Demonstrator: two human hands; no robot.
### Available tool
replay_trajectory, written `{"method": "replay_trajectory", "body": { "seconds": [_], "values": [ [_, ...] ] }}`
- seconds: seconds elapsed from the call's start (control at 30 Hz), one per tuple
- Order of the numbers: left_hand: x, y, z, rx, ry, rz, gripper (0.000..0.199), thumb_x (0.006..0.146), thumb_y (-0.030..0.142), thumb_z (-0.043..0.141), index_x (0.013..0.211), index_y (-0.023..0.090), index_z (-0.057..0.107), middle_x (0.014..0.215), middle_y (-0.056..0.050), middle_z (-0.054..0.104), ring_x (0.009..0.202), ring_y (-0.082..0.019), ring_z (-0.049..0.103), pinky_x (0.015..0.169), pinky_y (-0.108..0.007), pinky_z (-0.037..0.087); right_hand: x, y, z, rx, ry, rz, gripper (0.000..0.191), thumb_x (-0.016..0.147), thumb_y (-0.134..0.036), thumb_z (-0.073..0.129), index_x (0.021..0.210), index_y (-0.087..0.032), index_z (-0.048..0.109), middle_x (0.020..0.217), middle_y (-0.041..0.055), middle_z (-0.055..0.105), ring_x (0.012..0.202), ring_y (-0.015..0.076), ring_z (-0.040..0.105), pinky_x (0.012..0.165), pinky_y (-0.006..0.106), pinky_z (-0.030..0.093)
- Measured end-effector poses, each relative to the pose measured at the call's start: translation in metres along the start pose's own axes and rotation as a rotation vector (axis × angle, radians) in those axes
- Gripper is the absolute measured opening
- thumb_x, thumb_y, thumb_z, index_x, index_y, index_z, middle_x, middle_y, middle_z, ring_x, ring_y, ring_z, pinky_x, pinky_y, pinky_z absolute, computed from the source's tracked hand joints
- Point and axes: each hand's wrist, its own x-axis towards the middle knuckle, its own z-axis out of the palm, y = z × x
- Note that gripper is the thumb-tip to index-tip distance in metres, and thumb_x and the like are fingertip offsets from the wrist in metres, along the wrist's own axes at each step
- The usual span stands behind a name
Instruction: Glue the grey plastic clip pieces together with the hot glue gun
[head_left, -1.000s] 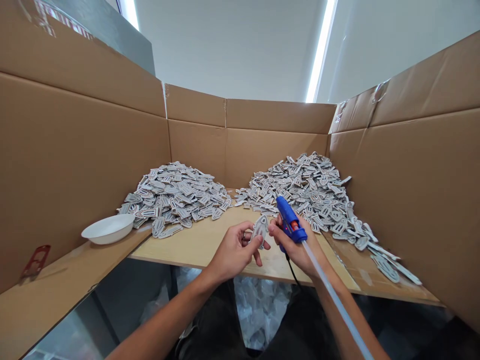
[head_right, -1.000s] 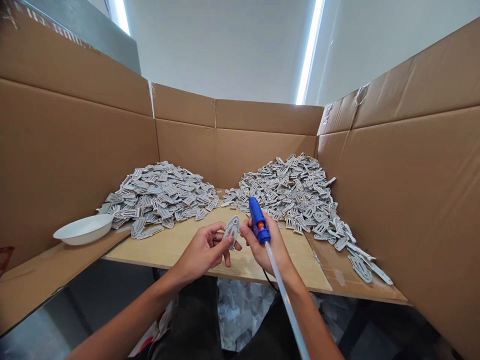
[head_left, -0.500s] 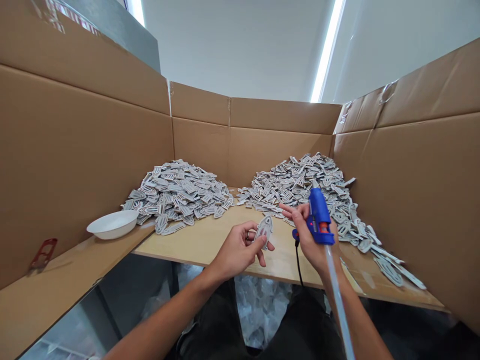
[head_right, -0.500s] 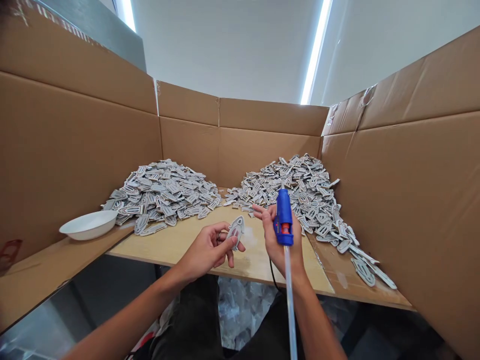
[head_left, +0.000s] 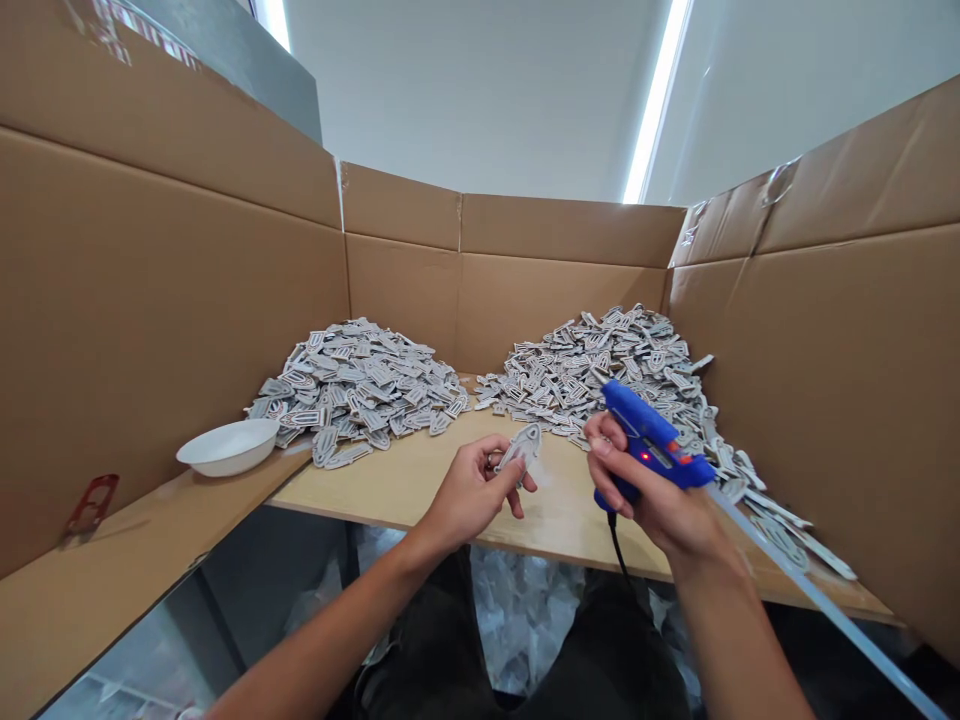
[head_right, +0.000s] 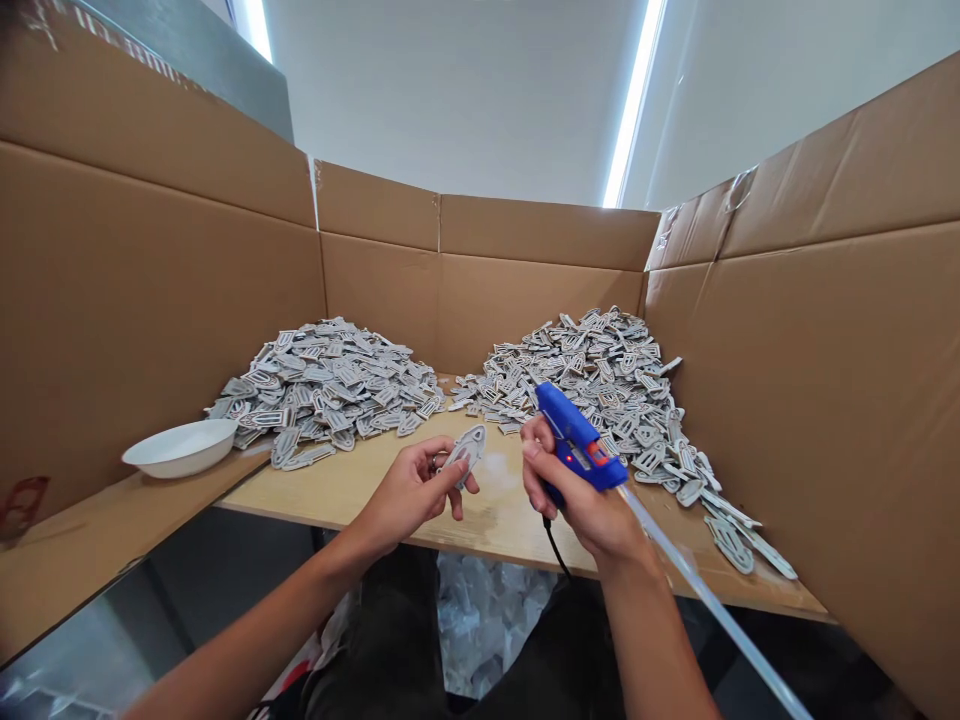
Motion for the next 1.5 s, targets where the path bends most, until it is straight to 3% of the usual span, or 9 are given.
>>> {"method": "replay_trajectory", "body": {
  "seconds": [0.1, 0.2, 0.33, 0.47, 0.6, 0.73, 0.97, 1.1, 1.5],
  "values": [
    [0.005, -0.003, -0.005, 0.064, 0.086, 0.028, 0.032, 0.083, 0.046, 0.067, 0.077, 0.016, 0.059, 0.068, -0.001, 0.064, 0.046, -0.009, 0.054, 0.045, -0.021, 0.036, -0.002, -0.003, -0.009, 0.042, 0.048, -0.061, 0.042, 0.08, -0.041, 0.084, 0.077, -0.023, 0.046, 0.073, -0.0065, 0.05, 0.045, 0.005, 0.045, 0.038, 0.019, 0.031],
    [0.008, -0.003, -0.012, 0.098, 0.171, 0.045, 0.03, 0.081, 0.044, 0.068, 0.073, 0.016, 0.06, 0.059, 0.003, 0.054, 0.047, -0.008, 0.048, 0.047, -0.021, 0.036, -0.003, 0.0, -0.025, -0.11, 0.044, -0.105, 0.035, 0.081, -0.054, 0.081, 0.091, -0.024, 0.065, 0.074, -0.0008, 0.059, 0.054, 0.0109, 0.051, 0.041, 0.022, 0.034],
    [0.008, 0.004, -0.015, 0.041, 0.172, 0.038, 0.029, 0.078, 0.043, 0.071, 0.082, 0.015, 0.065, 0.059, 0.005, 0.051, 0.048, -0.007, 0.04, 0.044, -0.019, 0.028, -0.002, 0.007, -0.04, -0.378, 0.024, -0.148, 0.062, 0.076, -0.08, 0.07, 0.096, -0.022, 0.077, 0.08, 0.0061, 0.069, 0.055, 0.0124, 0.049, 0.05, 0.028, 0.041],
    [0.004, 0.011, -0.013, -0.043, 0.17, 0.02, 0.03, 0.079, 0.045, 0.069, 0.087, 0.018, 0.058, 0.067, 0.002, 0.059, 0.049, -0.008, 0.046, 0.041, -0.019, 0.026, 0.0, 0.01, -0.037, -0.414, -0.035, -0.075, 0.078, 0.073, -0.093, 0.056, 0.088, -0.019, 0.077, 0.064, 0.0045, 0.064, 0.048, 0.0119, 0.044, 0.044, 0.027, 0.035],
    [0.0, 0.016, -0.009, -0.056, 0.139, 0.012, 0.028, 0.082, 0.044, 0.065, 0.089, 0.02, 0.054, 0.07, 0.001, 0.061, 0.05, -0.01, 0.054, 0.039, -0.019, 0.029, 0.001, 0.013, -0.024, -0.352, -0.054, -0.026, 0.075, 0.072, -0.093, 0.057, 0.079, -0.019, 0.067, 0.061, 0.0042, 0.065, 0.045, 0.0121, 0.051, 0.041, 0.025, 0.034],
    [-0.002, 0.018, -0.008, -0.055, 0.124, 0.043, 0.025, 0.083, 0.042, 0.064, 0.086, 0.02, 0.052, 0.068, 0.005, 0.056, 0.045, -0.007, 0.052, 0.04, -0.018, 0.033, 0.002, 0.016, -0.014, -0.321, -0.074, -0.023, 0.071, 0.068, -0.091, 0.064, 0.078, -0.021, 0.06, 0.062, 0.0027, 0.067, 0.044, 0.0125, 0.055, 0.041, 0.025, 0.037],
    [-0.005, 0.02, -0.006, -0.073, 0.104, 0.044, 0.027, 0.083, 0.043, 0.066, 0.087, 0.02, 0.051, 0.069, 0.006, 0.054, 0.044, -0.006, 0.05, 0.037, -0.017, 0.037, 0.003, 0.025, -0.006, -0.297, -0.036, 0.011, 0.067, 0.069, -0.084, 0.072, 0.088, -0.019, 0.07, 0.066, 0.0036, 0.069, 0.044, 0.0145, 0.059, 0.043, 0.027, 0.043],
    [-0.006, 0.02, -0.006, -0.076, 0.092, 0.069, 0.025, 0.084, 0.042, 0.065, 0.089, 0.02, 0.053, 0.069, 0.007, 0.054, 0.044, -0.005, 0.048, 0.037, -0.017, 0.038, 0.004, 0.025, -0.003, -0.296, -0.038, -0.003, 0.065, 0.069, -0.083, 0.073, 0.079, -0.019, 0.069, 0.066, 0.0032, 0.068, 0.045, 0.0136, 0.06, 0.044, 0.026, 0.045],
    [-0.008, 0.023, -0.004, -0.075, 0.102, 0.071, 0.025, 0.084, 0.041, 0.066, 0.087, 0.02, 0.053, 0.069, 0.006, 0.054, 0.047, -0.006, 0.049, 0.039, -0.016, 0.04, 0.004, 0.028, -0.003, -0.299, -0.011, 0.006, 0.059, 0.071, -0.079, 0.075, 0.079, -0.021, 0.068, 0.065, 0.0025, 0.068, 0.045, 0.014, 0.059, 0.045, 0.028, 0.047]
  ]
}}
